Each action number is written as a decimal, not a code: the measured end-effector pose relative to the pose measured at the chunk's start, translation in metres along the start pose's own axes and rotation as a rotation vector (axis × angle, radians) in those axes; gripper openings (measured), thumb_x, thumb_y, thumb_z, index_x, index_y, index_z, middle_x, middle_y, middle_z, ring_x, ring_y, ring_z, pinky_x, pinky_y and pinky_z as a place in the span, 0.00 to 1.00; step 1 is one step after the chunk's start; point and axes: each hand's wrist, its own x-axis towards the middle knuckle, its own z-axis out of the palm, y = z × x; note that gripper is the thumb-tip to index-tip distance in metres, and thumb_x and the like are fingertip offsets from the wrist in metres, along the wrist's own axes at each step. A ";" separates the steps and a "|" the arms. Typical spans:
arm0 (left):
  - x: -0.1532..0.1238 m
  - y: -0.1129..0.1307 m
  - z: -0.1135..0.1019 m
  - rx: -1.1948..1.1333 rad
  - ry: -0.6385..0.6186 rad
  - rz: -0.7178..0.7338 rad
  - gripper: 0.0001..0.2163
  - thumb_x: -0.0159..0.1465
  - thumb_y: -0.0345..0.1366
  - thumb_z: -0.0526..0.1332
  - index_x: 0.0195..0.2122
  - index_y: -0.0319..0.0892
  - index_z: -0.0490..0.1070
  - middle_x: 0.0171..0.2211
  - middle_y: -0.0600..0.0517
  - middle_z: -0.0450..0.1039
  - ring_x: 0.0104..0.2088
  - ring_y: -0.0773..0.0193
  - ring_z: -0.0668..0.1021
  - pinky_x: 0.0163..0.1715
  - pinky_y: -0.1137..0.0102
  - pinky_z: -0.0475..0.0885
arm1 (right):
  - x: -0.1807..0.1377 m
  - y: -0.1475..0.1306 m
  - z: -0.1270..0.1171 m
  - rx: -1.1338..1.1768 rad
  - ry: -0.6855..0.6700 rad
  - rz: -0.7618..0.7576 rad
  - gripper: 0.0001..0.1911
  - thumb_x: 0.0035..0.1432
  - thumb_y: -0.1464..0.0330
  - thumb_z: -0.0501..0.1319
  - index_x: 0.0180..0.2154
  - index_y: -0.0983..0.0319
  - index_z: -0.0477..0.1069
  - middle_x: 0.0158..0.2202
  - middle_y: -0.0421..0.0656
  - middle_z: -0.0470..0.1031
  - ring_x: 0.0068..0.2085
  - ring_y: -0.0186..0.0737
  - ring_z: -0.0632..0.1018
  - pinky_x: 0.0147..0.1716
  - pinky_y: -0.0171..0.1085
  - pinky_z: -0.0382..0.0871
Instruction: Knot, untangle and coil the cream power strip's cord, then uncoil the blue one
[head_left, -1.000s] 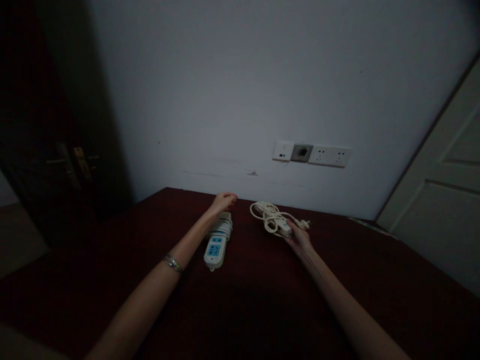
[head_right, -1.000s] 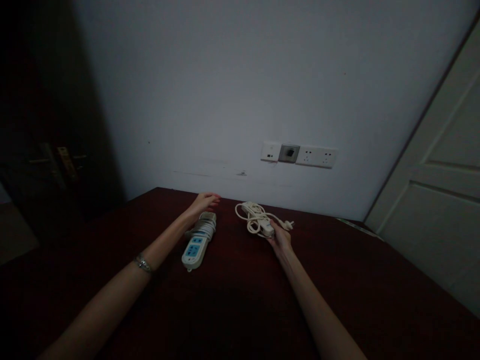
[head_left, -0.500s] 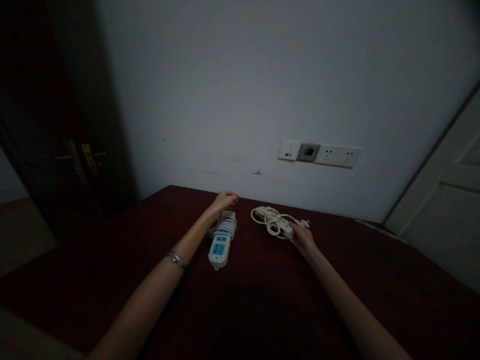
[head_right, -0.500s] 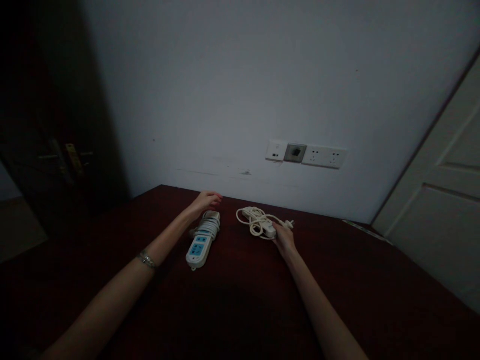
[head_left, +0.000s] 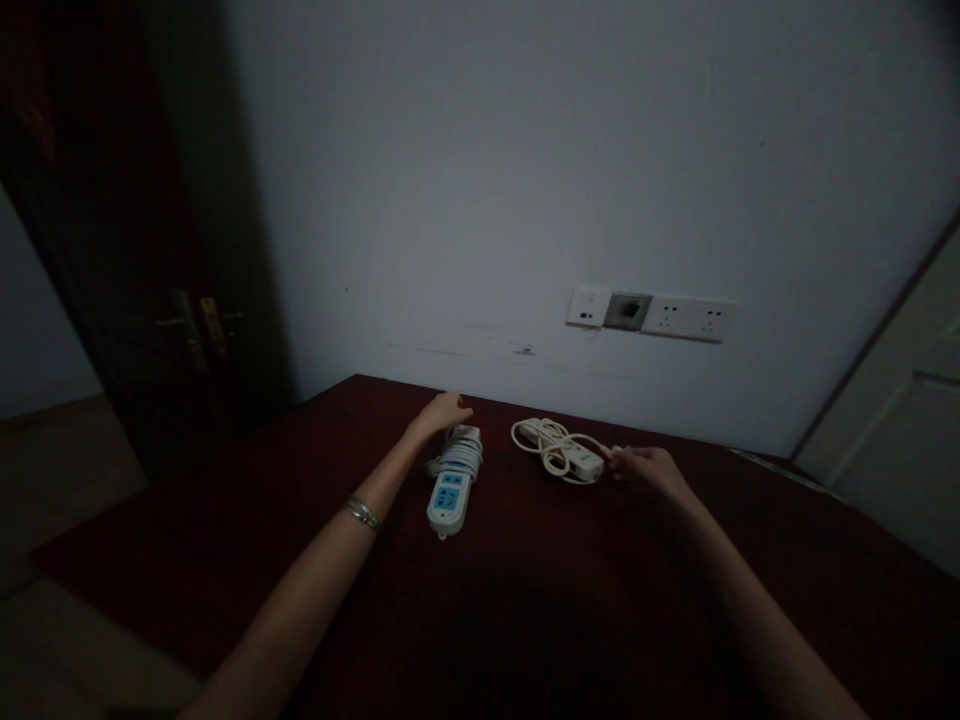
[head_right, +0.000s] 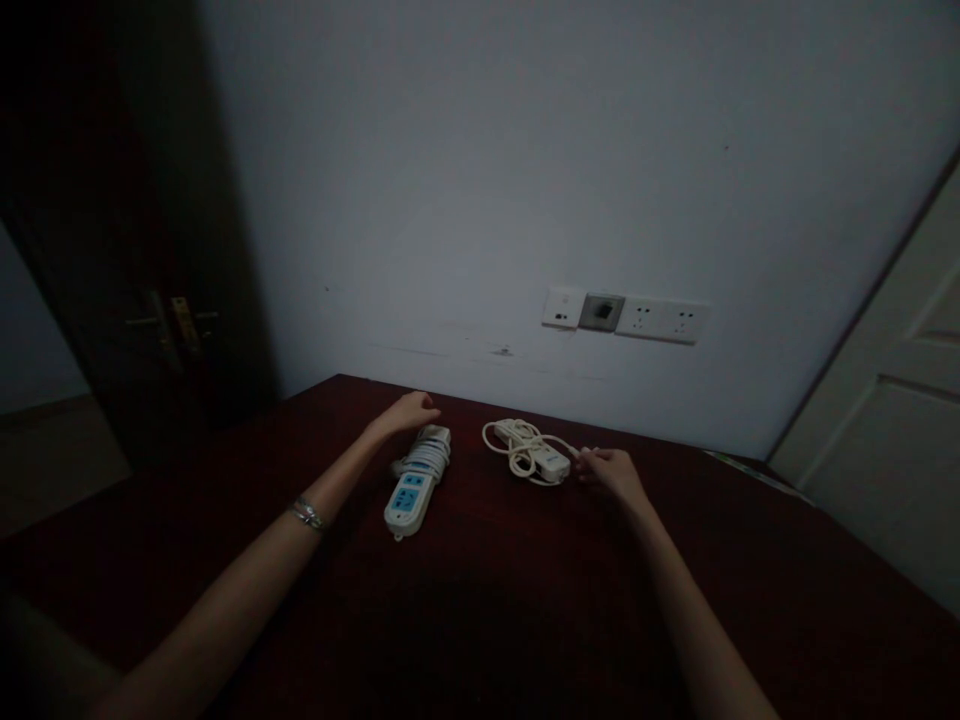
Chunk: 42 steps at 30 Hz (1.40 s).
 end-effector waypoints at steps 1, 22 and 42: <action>-0.001 -0.004 0.000 0.041 -0.029 -0.027 0.17 0.45 0.42 0.66 0.33 0.37 0.73 0.40 0.39 0.75 0.46 0.49 0.74 0.41 0.67 0.67 | -0.002 -0.006 -0.004 0.002 0.001 -0.029 0.01 0.46 0.74 0.62 0.25 0.67 0.71 0.21 0.46 0.75 0.18 0.33 0.73 0.15 0.29 0.65; -0.007 -0.014 0.034 0.209 -0.211 -0.147 0.41 0.38 0.49 0.67 0.52 0.33 0.63 0.50 0.30 0.67 0.50 0.40 0.71 0.44 0.61 0.66 | -0.063 -0.057 0.047 -0.056 -0.283 -0.230 0.03 0.50 0.75 0.61 0.26 0.66 0.74 0.21 0.45 0.76 0.18 0.34 0.74 0.13 0.27 0.63; -0.051 0.070 0.006 -0.224 0.112 0.202 0.42 0.52 0.52 0.61 0.61 0.32 0.47 0.52 0.34 0.65 0.51 0.49 0.70 0.47 0.64 0.65 | -0.127 -0.034 0.117 0.060 -0.666 -0.315 0.50 0.41 0.68 0.68 0.62 0.55 0.44 0.48 0.48 0.72 0.35 0.41 0.78 0.30 0.38 0.74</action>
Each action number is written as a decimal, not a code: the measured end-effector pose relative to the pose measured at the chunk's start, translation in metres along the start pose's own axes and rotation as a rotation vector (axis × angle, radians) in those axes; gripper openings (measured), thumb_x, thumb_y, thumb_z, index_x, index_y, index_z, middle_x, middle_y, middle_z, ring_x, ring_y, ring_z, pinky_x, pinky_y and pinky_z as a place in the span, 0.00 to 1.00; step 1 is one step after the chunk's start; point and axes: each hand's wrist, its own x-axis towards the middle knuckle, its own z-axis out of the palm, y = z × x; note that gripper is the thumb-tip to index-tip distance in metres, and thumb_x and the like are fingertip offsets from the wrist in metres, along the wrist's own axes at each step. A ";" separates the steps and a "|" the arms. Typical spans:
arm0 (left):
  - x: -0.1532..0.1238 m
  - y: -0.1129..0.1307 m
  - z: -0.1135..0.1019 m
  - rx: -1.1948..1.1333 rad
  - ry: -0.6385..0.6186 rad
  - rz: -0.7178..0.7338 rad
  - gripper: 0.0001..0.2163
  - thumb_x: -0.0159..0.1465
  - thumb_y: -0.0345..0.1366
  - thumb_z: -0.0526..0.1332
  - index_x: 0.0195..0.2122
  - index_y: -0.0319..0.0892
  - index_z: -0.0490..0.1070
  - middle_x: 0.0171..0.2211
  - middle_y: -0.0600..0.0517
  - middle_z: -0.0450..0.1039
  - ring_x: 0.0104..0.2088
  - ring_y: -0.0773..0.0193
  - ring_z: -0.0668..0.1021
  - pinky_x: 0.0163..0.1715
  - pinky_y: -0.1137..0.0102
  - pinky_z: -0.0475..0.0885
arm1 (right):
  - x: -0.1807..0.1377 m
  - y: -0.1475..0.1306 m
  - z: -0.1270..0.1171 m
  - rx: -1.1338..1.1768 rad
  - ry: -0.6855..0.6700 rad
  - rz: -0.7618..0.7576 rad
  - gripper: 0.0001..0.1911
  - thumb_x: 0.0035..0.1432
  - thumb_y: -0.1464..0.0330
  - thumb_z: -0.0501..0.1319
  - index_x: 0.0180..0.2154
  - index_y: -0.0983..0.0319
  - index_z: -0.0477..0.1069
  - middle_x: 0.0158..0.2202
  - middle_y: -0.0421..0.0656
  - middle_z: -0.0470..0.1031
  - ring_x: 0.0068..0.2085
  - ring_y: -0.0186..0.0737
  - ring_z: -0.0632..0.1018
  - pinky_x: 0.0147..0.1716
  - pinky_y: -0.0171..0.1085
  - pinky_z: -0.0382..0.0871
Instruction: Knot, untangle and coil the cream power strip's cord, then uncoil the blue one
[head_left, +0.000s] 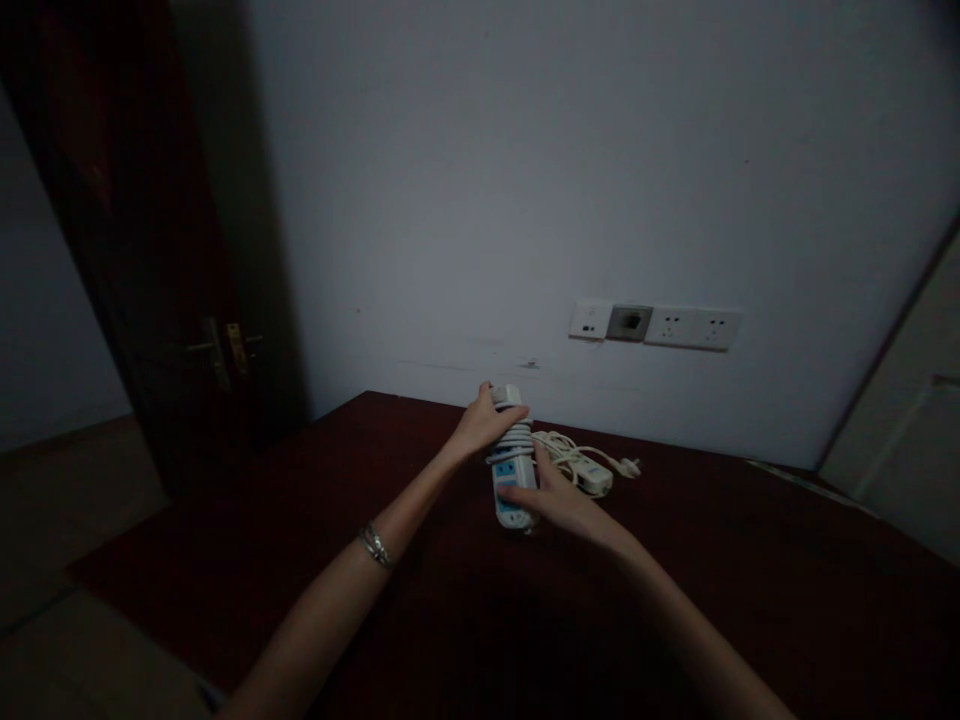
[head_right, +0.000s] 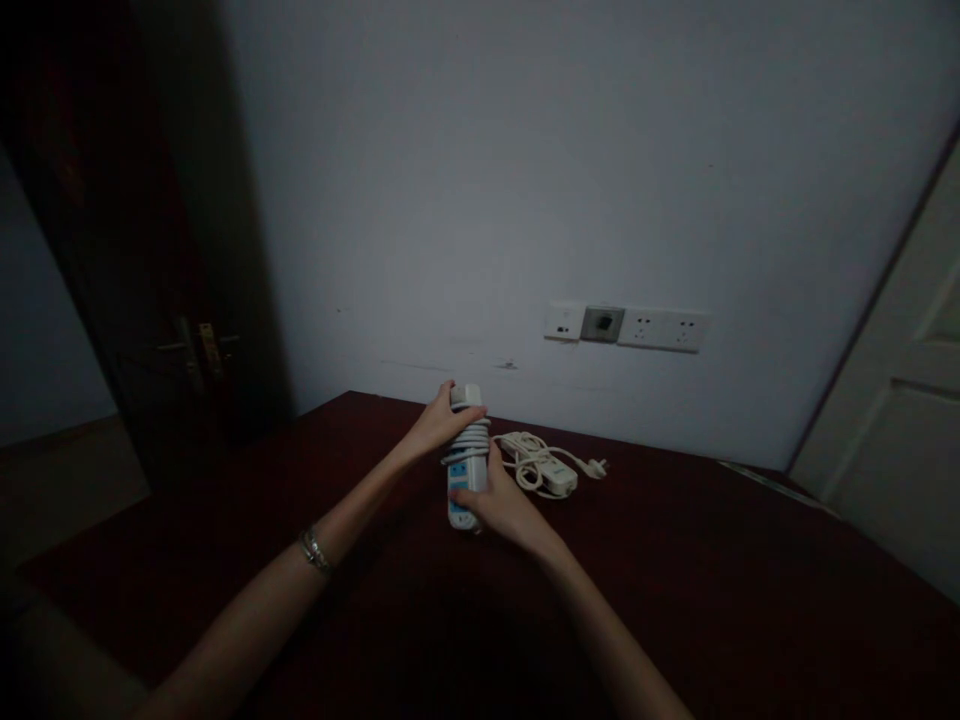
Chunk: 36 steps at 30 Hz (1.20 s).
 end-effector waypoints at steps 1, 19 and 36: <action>-0.002 0.003 0.000 0.005 0.014 0.012 0.42 0.52 0.52 0.62 0.61 0.32 0.47 0.52 0.34 0.65 0.52 0.49 0.69 0.48 0.64 0.65 | 0.001 0.003 0.003 0.013 0.039 -0.066 0.49 0.40 0.71 0.67 0.61 0.56 0.46 0.51 0.47 0.69 0.41 0.41 0.77 0.38 0.38 0.73; -0.032 -0.045 0.035 -0.679 -0.358 -0.211 0.10 0.55 0.38 0.61 0.35 0.37 0.68 0.26 0.49 0.72 0.25 0.67 0.75 0.26 0.71 0.72 | -0.040 0.014 -0.032 0.792 0.143 0.096 0.22 0.44 0.76 0.59 0.44 0.63 0.66 0.37 0.48 0.78 0.40 0.48 0.78 0.41 0.51 0.71; -0.072 -0.056 0.080 -1.003 -0.520 -0.227 0.21 0.51 0.52 0.63 0.31 0.36 0.67 0.20 0.53 0.67 0.17 0.69 0.71 0.16 0.72 0.69 | -0.042 0.042 -0.015 0.637 0.307 -0.043 0.21 0.37 0.74 0.58 0.39 0.61 0.63 0.26 0.41 0.75 0.21 0.38 0.74 0.15 0.36 0.71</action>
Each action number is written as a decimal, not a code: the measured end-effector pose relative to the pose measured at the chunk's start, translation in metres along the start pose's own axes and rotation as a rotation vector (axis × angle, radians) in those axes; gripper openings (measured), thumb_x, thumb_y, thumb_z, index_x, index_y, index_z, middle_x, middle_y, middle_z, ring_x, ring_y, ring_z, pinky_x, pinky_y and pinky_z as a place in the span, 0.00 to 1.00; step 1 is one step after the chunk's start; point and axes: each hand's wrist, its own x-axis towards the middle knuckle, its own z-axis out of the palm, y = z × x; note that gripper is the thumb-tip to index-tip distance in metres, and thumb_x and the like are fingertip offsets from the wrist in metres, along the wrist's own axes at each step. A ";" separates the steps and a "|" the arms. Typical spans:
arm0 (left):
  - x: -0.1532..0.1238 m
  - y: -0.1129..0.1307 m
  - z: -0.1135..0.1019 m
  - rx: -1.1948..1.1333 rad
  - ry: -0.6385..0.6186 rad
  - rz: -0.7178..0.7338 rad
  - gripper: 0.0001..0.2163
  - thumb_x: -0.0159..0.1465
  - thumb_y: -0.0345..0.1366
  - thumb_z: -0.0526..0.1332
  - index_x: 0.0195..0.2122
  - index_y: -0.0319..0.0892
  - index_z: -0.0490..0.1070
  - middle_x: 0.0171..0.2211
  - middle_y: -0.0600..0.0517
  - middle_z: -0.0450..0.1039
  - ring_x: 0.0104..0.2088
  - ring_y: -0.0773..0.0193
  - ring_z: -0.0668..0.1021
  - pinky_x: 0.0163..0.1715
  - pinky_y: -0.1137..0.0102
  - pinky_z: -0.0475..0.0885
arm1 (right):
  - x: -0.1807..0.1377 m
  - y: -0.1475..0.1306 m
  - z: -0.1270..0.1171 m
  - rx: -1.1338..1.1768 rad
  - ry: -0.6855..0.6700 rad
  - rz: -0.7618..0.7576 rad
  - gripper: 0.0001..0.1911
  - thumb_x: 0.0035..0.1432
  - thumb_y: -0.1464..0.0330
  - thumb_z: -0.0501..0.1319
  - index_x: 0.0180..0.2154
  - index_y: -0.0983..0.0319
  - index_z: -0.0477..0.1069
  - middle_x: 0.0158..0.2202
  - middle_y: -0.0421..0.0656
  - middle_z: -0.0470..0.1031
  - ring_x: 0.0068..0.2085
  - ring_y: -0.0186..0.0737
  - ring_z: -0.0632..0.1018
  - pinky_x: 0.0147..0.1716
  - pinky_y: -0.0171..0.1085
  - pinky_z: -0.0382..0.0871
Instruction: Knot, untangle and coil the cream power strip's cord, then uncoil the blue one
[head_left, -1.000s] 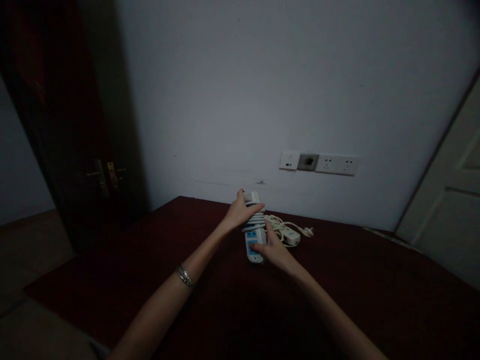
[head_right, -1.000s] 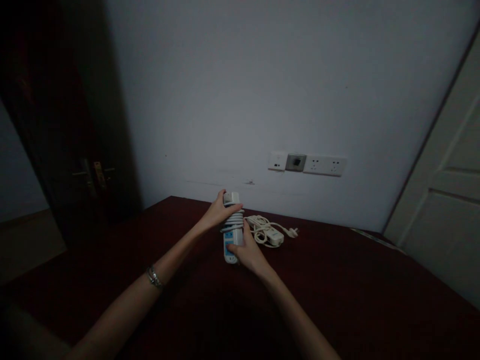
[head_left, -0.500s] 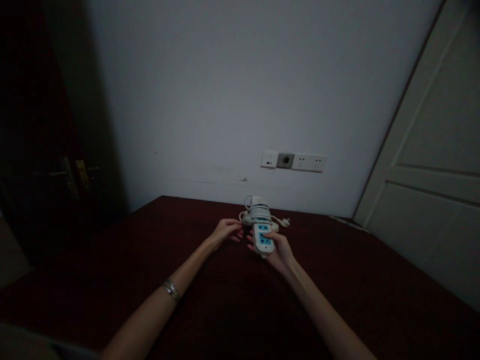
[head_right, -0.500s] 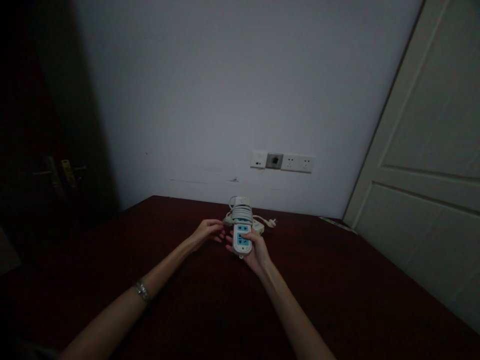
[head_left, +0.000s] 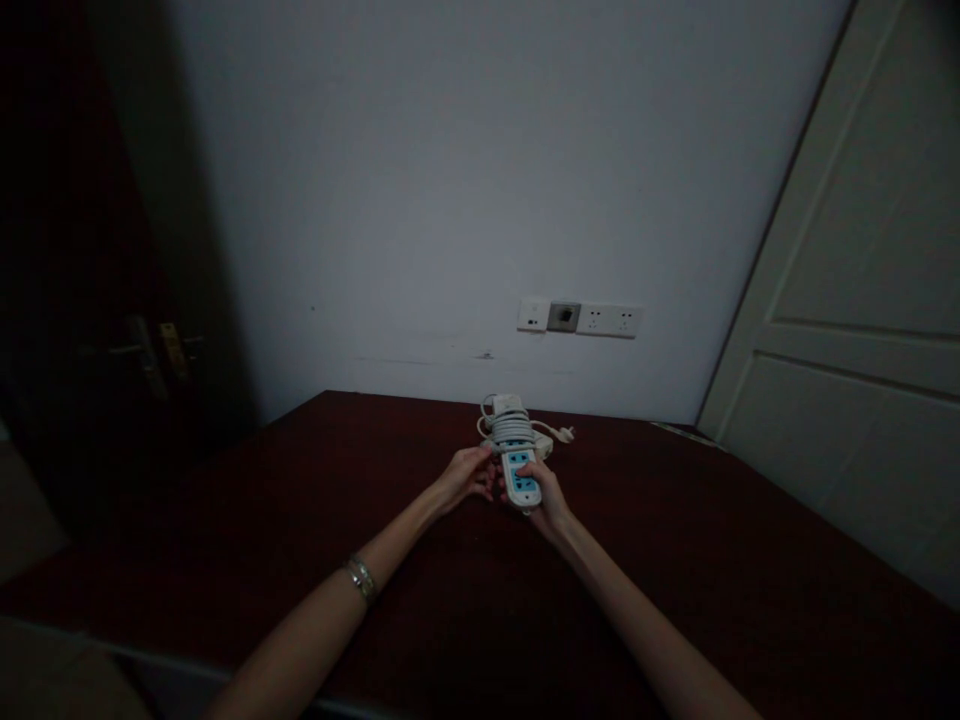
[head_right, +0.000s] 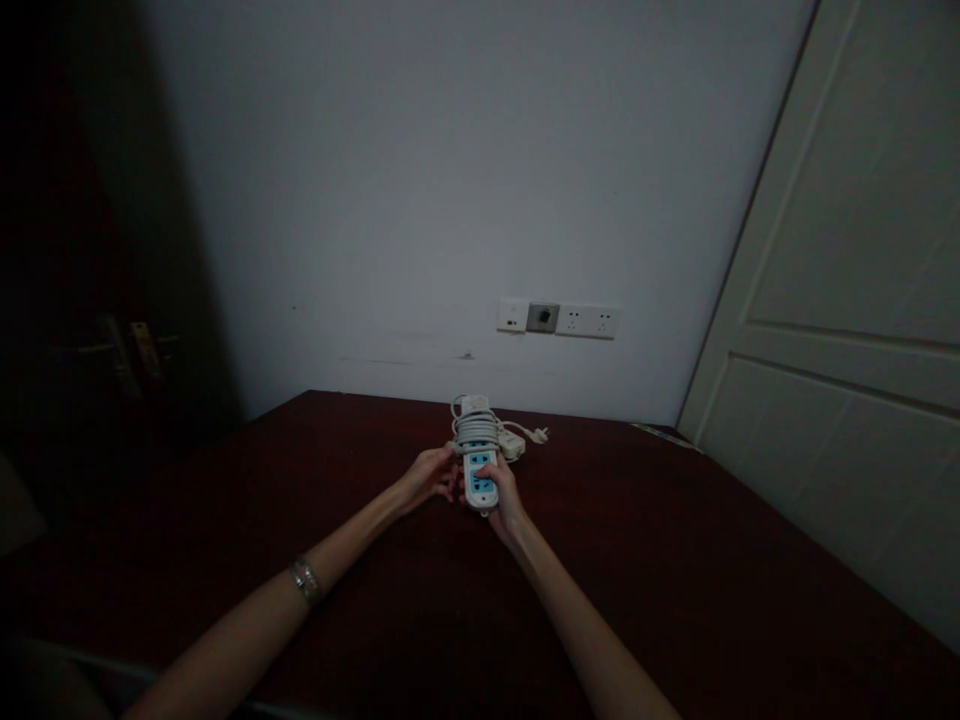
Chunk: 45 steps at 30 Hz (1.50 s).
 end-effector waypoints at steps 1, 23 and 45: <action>0.000 0.000 0.001 -0.019 0.015 0.000 0.20 0.51 0.51 0.64 0.31 0.36 0.67 0.20 0.54 0.67 0.17 0.69 0.70 0.16 0.73 0.68 | 0.000 0.001 0.001 -0.012 -0.012 -0.007 0.21 0.37 0.74 0.58 0.39 0.61 0.62 0.26 0.41 0.75 0.21 0.37 0.74 0.15 0.35 0.70; -0.005 -0.005 0.016 -0.027 0.169 0.036 0.18 0.49 0.47 0.67 0.29 0.35 0.68 0.19 0.54 0.68 0.16 0.70 0.72 0.16 0.76 0.68 | 0.005 0.017 -0.006 -0.127 0.090 -0.088 0.22 0.35 0.72 0.57 0.39 0.61 0.64 0.23 0.37 0.73 0.19 0.35 0.72 0.14 0.32 0.68; -0.013 -0.003 0.033 0.205 0.213 0.045 0.22 0.47 0.55 0.63 0.19 0.39 0.62 0.13 0.57 0.61 0.11 0.73 0.64 0.10 0.76 0.62 | 0.014 0.013 -0.021 -0.314 0.177 -0.200 0.22 0.36 0.71 0.58 0.39 0.59 0.62 0.20 0.34 0.70 0.17 0.35 0.70 0.14 0.32 0.64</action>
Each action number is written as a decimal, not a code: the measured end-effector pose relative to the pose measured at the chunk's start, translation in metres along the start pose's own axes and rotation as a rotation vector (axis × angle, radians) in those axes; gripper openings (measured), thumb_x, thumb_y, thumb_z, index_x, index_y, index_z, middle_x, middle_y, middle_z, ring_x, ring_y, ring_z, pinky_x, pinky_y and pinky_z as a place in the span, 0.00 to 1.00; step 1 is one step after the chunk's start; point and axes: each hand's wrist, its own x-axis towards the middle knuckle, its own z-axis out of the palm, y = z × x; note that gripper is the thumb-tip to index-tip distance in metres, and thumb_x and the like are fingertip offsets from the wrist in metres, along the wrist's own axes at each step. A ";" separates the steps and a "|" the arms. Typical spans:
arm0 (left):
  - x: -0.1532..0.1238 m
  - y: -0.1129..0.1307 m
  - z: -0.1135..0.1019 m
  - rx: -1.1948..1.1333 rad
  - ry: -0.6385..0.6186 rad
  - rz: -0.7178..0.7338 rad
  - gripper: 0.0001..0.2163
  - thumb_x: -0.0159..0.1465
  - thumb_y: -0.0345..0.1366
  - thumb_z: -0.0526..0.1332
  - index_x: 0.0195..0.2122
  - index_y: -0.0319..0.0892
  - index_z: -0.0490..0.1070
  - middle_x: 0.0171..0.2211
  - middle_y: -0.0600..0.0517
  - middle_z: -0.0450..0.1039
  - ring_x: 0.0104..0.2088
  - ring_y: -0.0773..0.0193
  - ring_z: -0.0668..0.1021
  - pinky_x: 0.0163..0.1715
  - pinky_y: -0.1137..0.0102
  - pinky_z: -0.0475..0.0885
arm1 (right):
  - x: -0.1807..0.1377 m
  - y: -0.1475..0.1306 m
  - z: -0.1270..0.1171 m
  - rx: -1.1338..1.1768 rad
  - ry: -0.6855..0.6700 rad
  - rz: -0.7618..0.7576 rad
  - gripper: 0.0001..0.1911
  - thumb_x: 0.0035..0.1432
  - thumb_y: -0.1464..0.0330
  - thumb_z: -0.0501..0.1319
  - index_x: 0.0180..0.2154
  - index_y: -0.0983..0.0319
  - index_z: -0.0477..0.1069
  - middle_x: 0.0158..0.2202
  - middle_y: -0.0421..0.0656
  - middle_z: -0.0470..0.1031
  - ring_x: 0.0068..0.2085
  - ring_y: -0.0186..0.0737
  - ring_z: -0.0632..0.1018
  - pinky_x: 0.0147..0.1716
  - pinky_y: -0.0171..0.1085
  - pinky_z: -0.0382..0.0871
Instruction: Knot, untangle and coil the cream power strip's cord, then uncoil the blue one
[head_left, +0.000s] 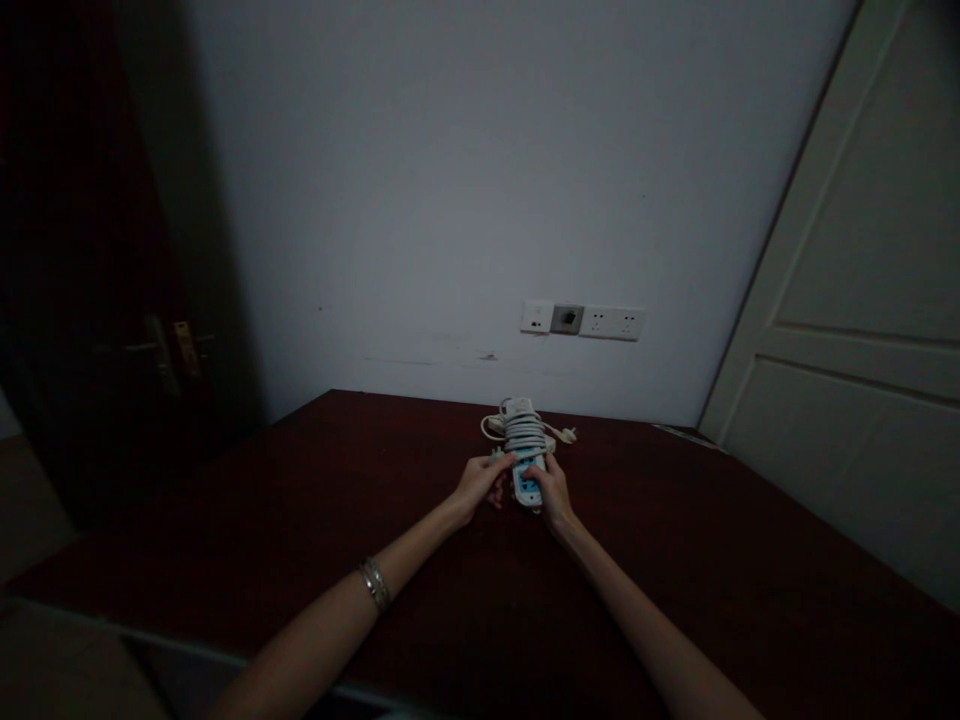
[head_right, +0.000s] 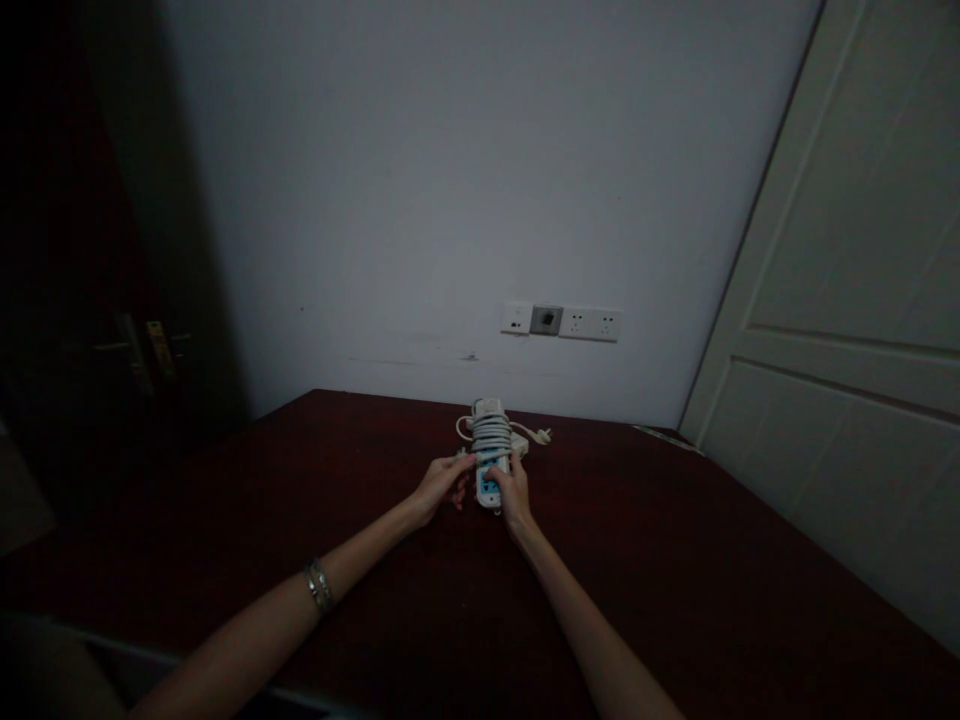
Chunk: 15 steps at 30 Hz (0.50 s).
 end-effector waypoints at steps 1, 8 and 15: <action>-0.001 0.000 0.001 0.010 0.002 0.013 0.21 0.47 0.54 0.64 0.20 0.39 0.62 0.13 0.58 0.60 0.11 0.73 0.64 0.10 0.76 0.62 | 0.002 0.001 -0.002 -0.012 0.005 -0.004 0.22 0.36 0.70 0.58 0.40 0.59 0.62 0.21 0.34 0.70 0.17 0.35 0.70 0.14 0.32 0.64; 0.005 0.012 -0.007 0.077 0.165 0.198 0.16 0.49 0.47 0.65 0.22 0.39 0.65 0.09 0.60 0.57 0.09 0.74 0.60 0.09 0.77 0.55 | 0.007 0.000 -0.005 -0.148 0.038 -0.042 0.22 0.34 0.73 0.61 0.38 0.61 0.68 0.25 0.36 0.72 0.23 0.37 0.72 0.22 0.33 0.66; 0.014 0.044 -0.036 0.063 0.366 0.402 0.11 0.48 0.40 0.66 0.23 0.38 0.67 0.15 0.59 0.63 0.15 0.74 0.64 0.15 0.78 0.55 | 0.009 -0.024 -0.012 -0.604 -0.183 -0.140 0.19 0.37 0.71 0.61 0.36 0.63 0.75 0.30 0.40 0.75 0.31 0.39 0.72 0.29 0.33 0.65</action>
